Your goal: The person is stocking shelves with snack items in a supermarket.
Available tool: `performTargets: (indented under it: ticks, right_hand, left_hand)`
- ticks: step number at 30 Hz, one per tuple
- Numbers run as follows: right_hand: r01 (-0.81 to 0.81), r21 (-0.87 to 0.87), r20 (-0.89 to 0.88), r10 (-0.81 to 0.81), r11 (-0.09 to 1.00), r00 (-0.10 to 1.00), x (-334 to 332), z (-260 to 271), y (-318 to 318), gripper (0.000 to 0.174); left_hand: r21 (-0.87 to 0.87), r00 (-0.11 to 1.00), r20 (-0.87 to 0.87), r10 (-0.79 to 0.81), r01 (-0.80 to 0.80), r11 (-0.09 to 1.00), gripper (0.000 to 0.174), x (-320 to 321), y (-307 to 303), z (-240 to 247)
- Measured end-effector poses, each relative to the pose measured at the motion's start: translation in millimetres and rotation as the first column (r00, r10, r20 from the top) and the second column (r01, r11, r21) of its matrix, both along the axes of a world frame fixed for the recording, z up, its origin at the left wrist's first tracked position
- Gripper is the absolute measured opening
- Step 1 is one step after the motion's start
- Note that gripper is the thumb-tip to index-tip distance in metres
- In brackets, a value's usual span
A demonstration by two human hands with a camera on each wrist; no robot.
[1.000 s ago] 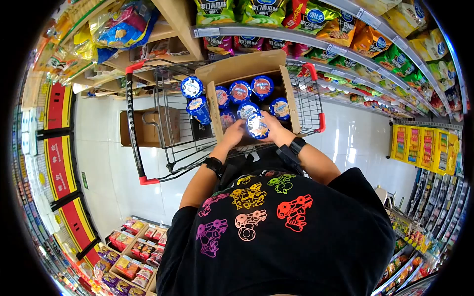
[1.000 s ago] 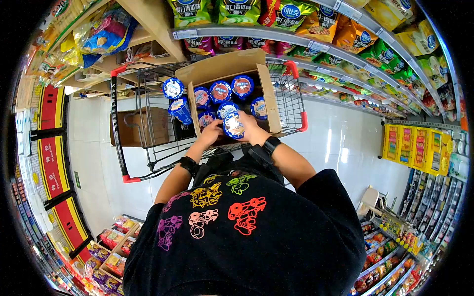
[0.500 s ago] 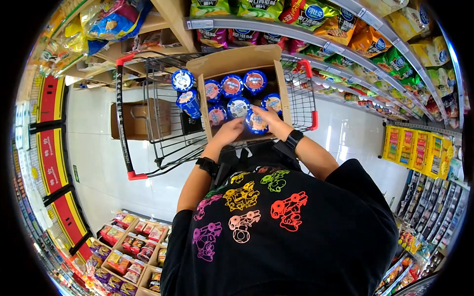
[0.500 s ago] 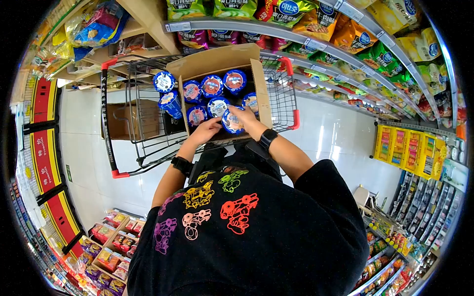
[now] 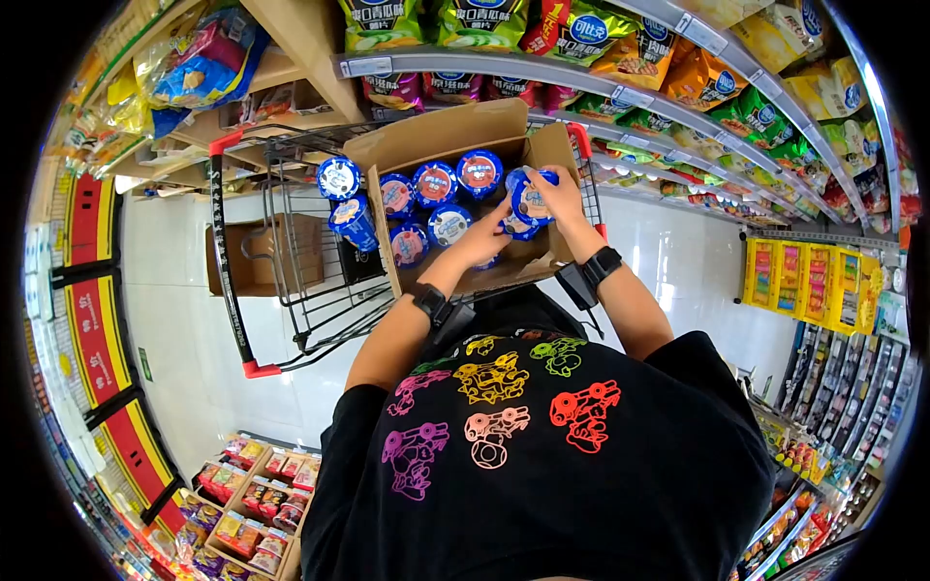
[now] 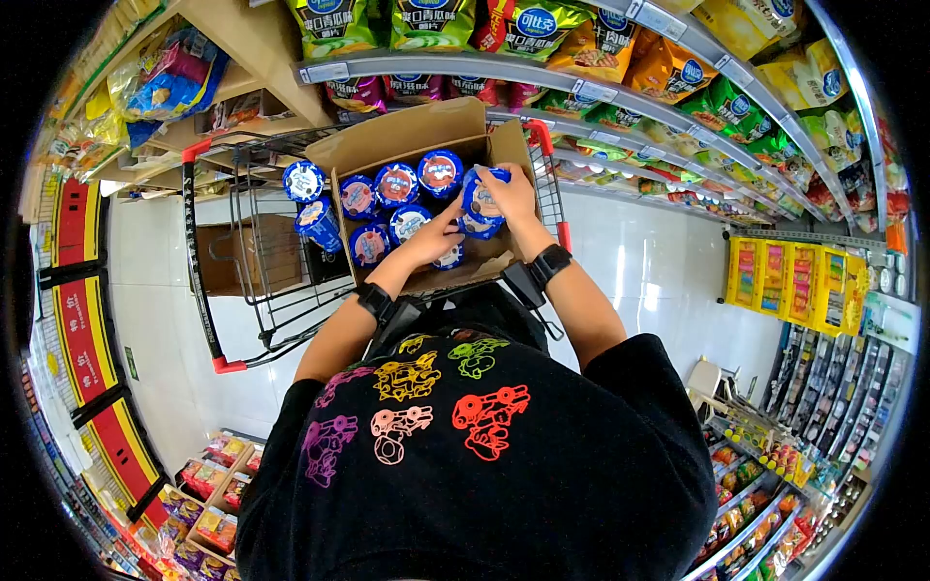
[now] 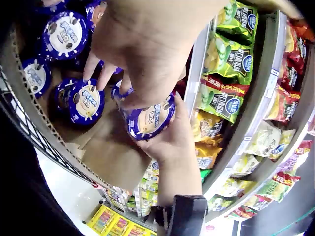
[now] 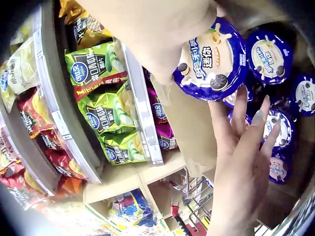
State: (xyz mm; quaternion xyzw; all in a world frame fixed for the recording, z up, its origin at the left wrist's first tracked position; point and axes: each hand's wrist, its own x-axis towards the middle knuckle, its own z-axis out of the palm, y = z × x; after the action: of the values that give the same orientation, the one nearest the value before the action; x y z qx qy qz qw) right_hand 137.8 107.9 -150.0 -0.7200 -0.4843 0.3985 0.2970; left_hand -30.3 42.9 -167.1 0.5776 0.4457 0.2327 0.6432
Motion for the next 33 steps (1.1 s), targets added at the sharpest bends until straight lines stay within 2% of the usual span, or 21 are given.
performTargets:
  ticks: [2,4,6,8,11,13,16,18,21,22,25,26,29,30,33]
  right_hand:
    - [-0.076,0.011,0.18,0.073,0.997,0.981,2,-5,17,0.051]
    - [-0.137,-0.049,0.244,0.144,0.989,0.959,3,-11,34,0.052]
    - [-0.183,-0.099,0.314,0.205,0.978,0.927,1,-19,49,0.054]
    - [-0.238,-0.148,0.341,0.276,0.96,0.899,-6,-13,56,0.054]
    - [-0.311,-0.215,0.369,0.372,0.926,0.852,-9,-28,66,0.057]
    - [-0.339,-0.271,0.383,0.424,0.901,0.821,-10,-40,72,0.058]
    - [-0.411,-0.368,0.435,0.545,0.834,0.717,-12,-49,82,0.068]
    - [-0.431,-0.432,0.441,0.602,0.792,0.665,-16,-50,89,0.076]
    - [-0.479,-0.402,0.561,0.623,0.781,0.544,-23,-45,84,0.08]
    - [-0.488,-0.455,0.534,0.667,0.745,0.52,-29,-33,82,0.082]
    - [-0.556,-0.484,0.547,0.73,0.675,0.41,-34,-34,72,0.079]
    - [-0.599,-0.488,0.56,0.754,0.635,0.343,-35,-34,69,0.077]
    - [-0.693,-0.532,0.557,0.817,0.486,0.145,-26,-56,68,0.074]
    - [-0.664,-0.586,0.482,0.858,0.464,0.175,-28,-55,70,0.074]
    - [-0.653,-0.57,0.505,0.839,0.499,0.201,-29,-78,71,0.076]
  left_hand:
    - [-0.091,0.999,0.026,0.018,-0.016,0.996,0.076,5,12,0]
    - [-0.152,0.996,0.063,0.056,-0.046,0.987,0.077,9,20,-10]
    - [-0.141,0.984,0.099,0.151,-0.136,0.981,0.078,15,26,-36]
    - [-0.155,0.961,0.145,0.236,-0.214,0.965,0.078,20,30,-52]
    - [-0.119,0.936,0.085,0.342,-0.331,0.936,0.077,24,28,-75]
    - [-0.151,0.919,0.122,0.375,-0.356,0.922,0.072,24,28,-80]
    - [-0.206,0.903,0.153,0.4,-0.367,0.907,0.067,25,29,-100]
    - [-0.172,0.91,0.034,0.412,-0.401,0.9,0.067,25,28,-102]
    - [-0.061,0.896,-0.171,0.41,-0.425,0.903,0.062,26,30,-93]
    - [-0.018,0.881,-0.243,0.405,-0.422,0.907,0.06,27,29,-91]
    - [0.164,0.831,-0.528,0.174,-0.101,0.981,0.052,22,28,-83]
    - [0.26,0.797,-0.571,0.197,-0.052,0.964,0.043,26,24,-100]
    - [0.255,0.782,-0.623,0.027,0.17,0.952,0.051,23,27,-92]
    - [0.305,0.839,-0.542,0.051,0.141,0.942,0.041,32,28,-129]
    - [0.149,0.877,-0.479,-0.048,0.135,0.98,0.044,36,36,-135]
